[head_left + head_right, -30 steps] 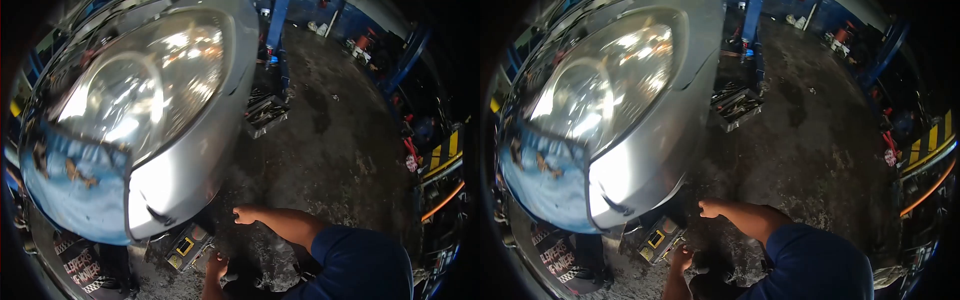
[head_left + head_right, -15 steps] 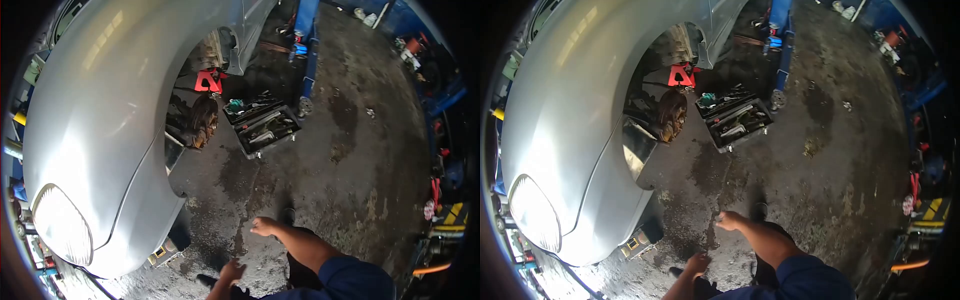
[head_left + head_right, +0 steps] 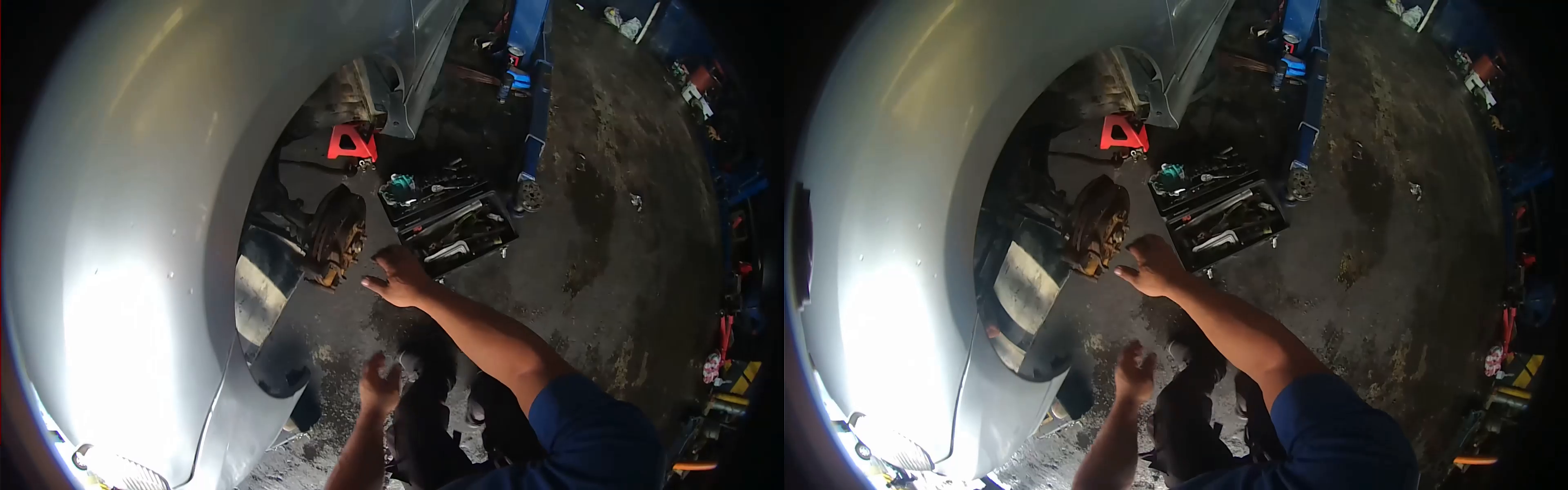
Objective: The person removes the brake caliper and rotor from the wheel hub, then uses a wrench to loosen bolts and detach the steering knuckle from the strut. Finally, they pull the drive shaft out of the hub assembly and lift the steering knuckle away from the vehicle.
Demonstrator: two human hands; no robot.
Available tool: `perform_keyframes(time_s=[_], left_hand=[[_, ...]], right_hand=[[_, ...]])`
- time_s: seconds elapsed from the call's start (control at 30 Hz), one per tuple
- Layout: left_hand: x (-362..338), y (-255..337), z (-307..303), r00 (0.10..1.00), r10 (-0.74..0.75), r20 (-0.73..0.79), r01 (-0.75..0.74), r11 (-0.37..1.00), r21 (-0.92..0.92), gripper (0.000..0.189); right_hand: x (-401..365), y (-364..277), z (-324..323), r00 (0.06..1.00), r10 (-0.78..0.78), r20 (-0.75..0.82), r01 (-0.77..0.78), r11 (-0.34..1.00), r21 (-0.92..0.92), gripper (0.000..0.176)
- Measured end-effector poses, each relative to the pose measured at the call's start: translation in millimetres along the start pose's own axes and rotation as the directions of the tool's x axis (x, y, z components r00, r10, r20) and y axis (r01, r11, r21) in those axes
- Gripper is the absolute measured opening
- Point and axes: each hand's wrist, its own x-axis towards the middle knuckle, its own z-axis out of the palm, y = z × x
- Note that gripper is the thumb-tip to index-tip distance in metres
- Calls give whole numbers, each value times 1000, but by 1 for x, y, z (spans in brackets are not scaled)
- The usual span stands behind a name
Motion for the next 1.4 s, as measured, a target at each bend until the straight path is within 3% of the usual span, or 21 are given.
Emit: perform_keyframes(time_s=[0.13,0.17,0.27,0.33,0.4,0.47,0.53,0.6,0.63,0.67,0.73,0.83,0.87,0.93,1.07,1.13,1.2,1.23,1.27,1.3,1.4], left_hand=[[91,-19,-14,948,143,-285,-103,983,153,54],[108,-21,-18,948,135,-288,-93,983,155,54],[136,-20,-20,904,139,-404,-81,984,158,58],[153,-19,-16,866,40,-499,-55,998,-16,60],[168,-26,-12,832,34,-553,-72,996,-47,62],[189,-32,-7,726,134,-674,-289,950,-122,61],[201,-32,0,672,137,-727,-326,937,-125,64],[206,-23,8,680,197,-707,-452,871,-192,68],[199,-8,10,733,110,-671,-414,855,-312,72],[208,-23,12,688,238,-686,-430,895,-120,74],[211,-13,19,635,237,-735,-487,862,-142,80],[220,-12,20,596,270,-756,-395,918,16,88],[213,-9,23,668,231,-708,-328,945,-1,87],[204,2,23,682,231,-694,-219,970,107,94],[200,2,22,678,256,-689,-187,967,175,97],[199,4,19,703,214,-679,-232,971,65,97],[205,-5,20,702,194,-685,-218,974,52,95],[214,-14,22,635,238,-735,-304,952,46,96],[222,-22,24,562,274,-780,-391,920,42,97],[224,-21,24,559,268,-785,-388,921,38,96],[217,2,18,600,216,-770,-230,969,93,98]], right_hand=[[62,4,4,952,-191,-238,184,982,-50,64],[79,8,7,919,-261,-297,251,965,-70,64],[127,7,0,863,-376,-337,372,925,-81,61],[155,12,13,837,-442,-322,427,896,-120,61],[177,15,24,799,-514,-311,492,857,-152,61],[191,18,29,824,-555,-119,545,832,-102,56],[197,18,37,768,-593,-240,596,800,-70,48],[200,18,37,706,-637,-310,653,755,-65,46],[201,17,36,672,-660,-337,682,729,-68,44],[200,16,35,674,-662,-329,682,728,-67,44],[200,16,35,717,-631,-295,649,759,-45,45],[203,20,45,746,-597,-294,615,787,-39,46],[207,20,48,686,-631,-362,672,741,-20,47],[209,21,51,657,-651,-379,688,724,-49,49],[208,21,46,702,-631,-331,652,756,-57,51],[205,17,39,783,-588,-204,590,806,-59,52],[202,15,40,787,-581,-206,580,811,-72,48],[203,16,40,791,-577,-202,571,816,-94,45],[201,18,42,786,-583,-208,575,812,-102,42],[201,20,43,741,-627,-242,616,777,-129,42],[206,24,43,676,-695,-245,678,717,-164,43]])
